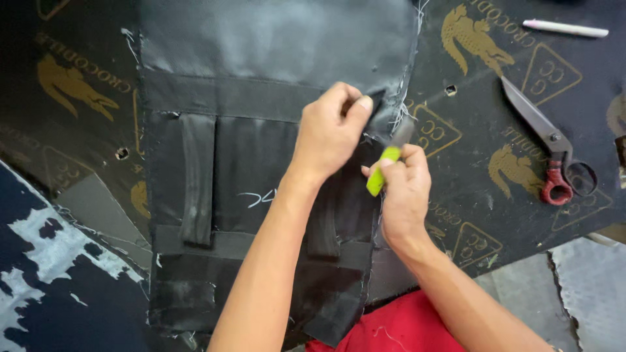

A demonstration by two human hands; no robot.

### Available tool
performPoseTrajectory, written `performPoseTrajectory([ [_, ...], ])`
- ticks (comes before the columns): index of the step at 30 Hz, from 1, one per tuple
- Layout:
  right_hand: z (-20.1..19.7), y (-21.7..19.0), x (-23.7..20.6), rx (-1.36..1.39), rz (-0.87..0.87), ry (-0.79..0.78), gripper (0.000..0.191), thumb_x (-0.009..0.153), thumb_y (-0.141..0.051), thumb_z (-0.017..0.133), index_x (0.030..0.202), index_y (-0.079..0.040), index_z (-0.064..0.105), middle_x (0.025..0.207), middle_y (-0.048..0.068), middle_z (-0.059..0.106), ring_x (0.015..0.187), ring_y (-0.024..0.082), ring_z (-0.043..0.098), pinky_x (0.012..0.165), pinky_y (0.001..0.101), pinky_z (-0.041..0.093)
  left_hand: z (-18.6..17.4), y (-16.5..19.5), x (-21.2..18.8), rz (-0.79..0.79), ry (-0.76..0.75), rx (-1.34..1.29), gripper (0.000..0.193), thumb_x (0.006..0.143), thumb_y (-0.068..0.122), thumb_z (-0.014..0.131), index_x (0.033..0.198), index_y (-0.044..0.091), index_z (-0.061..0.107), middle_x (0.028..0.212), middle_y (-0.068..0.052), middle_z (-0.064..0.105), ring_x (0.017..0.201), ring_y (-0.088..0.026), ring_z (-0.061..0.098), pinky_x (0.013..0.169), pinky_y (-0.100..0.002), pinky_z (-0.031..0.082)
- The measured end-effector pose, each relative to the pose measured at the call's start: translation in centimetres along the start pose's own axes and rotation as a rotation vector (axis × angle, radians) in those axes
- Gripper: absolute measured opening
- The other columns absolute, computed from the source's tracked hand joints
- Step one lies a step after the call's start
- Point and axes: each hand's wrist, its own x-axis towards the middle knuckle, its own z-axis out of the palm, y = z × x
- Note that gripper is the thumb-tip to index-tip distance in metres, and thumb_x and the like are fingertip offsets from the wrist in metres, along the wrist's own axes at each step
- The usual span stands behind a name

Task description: The person uses a green utility knife to trim loose threads and excess material along the stitched edges of a black leather bag. The person holds the bag steady with one hand while carefully scraping and cutting along the seams with the other.

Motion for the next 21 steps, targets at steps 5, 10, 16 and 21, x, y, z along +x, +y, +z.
performPoseTrajectory([
  [5, 1.2, -0.4, 0.9, 0.182, -0.072, 0.008, 0.015, 0.109, -0.019, 0.046, 0.1, -0.007, 0.051, 0.081, 0.003, 0.057, 0.07, 0.01, 0.054, 0.073, 0.0283, 0.051, -0.4, 1.7, 1.0, 0.234, -0.121, 0.531, 0.026, 0.089, 0.03, 0.069, 0.089, 0.004, 0.067, 0.085, -0.015, 0.073, 0.08, -0.039, 0.069, 0.068, -0.049, 0.052],
  [10, 1.9, 0.3, 2.4, -0.178, -0.176, 0.073, 0.029, 0.108, -0.016, 0.056, 0.082, -0.005, 0.048, 0.076, -0.001, 0.048, 0.069, 0.006, 0.043, 0.061, 0.027, 0.039, -1.1, 2.0, 2.2, 0.21, -0.117, 0.451, 0.019, 0.088, 0.026, 0.066, 0.093, 0.009, 0.073, 0.081, -0.016, 0.072, 0.079, -0.041, 0.068, 0.068, -0.05, 0.052],
  [16, 1.3, 0.8, 2.0, -0.571, -0.284, 0.068, 0.036, 0.103, -0.015, 0.063, 0.075, -0.003, 0.045, 0.066, 0.001, 0.045, 0.065, 0.007, 0.04, 0.056, 0.0297, 0.039, -2.2, 1.4, 1.6, -0.045, -0.145, 0.201, 0.025, 0.087, 0.028, 0.07, 0.084, 0.004, 0.069, 0.058, -0.009, 0.059, 0.052, -0.016, 0.055, 0.053, -0.033, 0.044],
  [21, 1.7, 0.7, 1.7, -0.621, -0.31, 0.062, 0.035, 0.102, -0.015, 0.064, 0.076, -0.002, 0.046, 0.065, 0.002, 0.046, 0.064, 0.008, 0.041, 0.057, 0.0305, 0.04, -2.0, 0.2, 0.8, -0.027, -0.09, -0.037, 0.022, 0.091, 0.023, 0.072, 0.086, 0.002, 0.069, 0.063, 0.005, 0.053, 0.06, -0.001, 0.044, 0.053, -0.025, 0.039],
])
